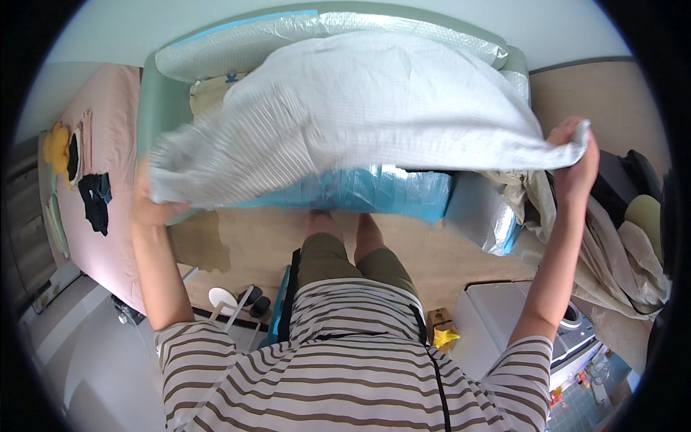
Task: The person folds a striped shirt and a pink garment on a bed, then places the folded items into a suitcase. The person handles the clothes by hand, smoothing and folding them before packing.
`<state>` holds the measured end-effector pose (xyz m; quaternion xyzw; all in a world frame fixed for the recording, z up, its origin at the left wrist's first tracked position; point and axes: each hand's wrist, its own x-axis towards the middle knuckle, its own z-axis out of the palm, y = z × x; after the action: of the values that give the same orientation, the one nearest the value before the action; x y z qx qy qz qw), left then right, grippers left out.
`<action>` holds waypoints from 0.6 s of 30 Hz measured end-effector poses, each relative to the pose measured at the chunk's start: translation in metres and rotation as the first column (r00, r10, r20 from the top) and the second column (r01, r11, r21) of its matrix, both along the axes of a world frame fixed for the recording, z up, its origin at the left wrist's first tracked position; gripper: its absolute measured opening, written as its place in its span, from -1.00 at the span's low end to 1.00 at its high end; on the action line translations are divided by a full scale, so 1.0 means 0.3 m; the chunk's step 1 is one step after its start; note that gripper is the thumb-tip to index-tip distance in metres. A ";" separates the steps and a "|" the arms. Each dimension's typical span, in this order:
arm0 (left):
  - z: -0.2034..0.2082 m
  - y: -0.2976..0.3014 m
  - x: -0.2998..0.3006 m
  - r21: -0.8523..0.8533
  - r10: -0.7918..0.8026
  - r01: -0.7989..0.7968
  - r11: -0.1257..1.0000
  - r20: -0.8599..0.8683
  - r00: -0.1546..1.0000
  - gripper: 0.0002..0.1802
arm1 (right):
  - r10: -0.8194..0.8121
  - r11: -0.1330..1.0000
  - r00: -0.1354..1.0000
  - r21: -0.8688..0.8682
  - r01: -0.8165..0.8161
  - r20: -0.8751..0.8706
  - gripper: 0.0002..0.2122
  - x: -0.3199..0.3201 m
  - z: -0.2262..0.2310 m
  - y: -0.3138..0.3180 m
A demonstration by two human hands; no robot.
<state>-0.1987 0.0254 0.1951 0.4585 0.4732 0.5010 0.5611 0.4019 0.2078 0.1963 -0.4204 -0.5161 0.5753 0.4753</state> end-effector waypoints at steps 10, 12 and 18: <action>-0.642 -0.201 0.230 -0.572 -0.161 0.117 0.812 -0.026 0.987 -0.94 | 0.262 0.963 0.542 -0.185 -0.195 0.799 -0.82 0.008 -0.756 -0.371; -0.715 -0.257 0.244 -0.572 -0.112 0.092 0.815 0.001 0.994 -0.96 | 0.372 0.922 0.400 -0.286 -0.260 0.837 -0.83 0.056 -0.869 -0.430; -0.706 -0.243 0.342 -0.577 -0.229 0.163 0.800 -0.042 0.973 -0.94 | 0.295 0.955 0.339 -0.273 -0.113 0.893 -0.85 0.103 -1.043 -0.523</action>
<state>-0.0961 -0.0475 -0.0166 0.3431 0.5812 0.2498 0.6944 0.4328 0.0509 -0.1166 -0.6391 -0.6928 0.3340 -0.0087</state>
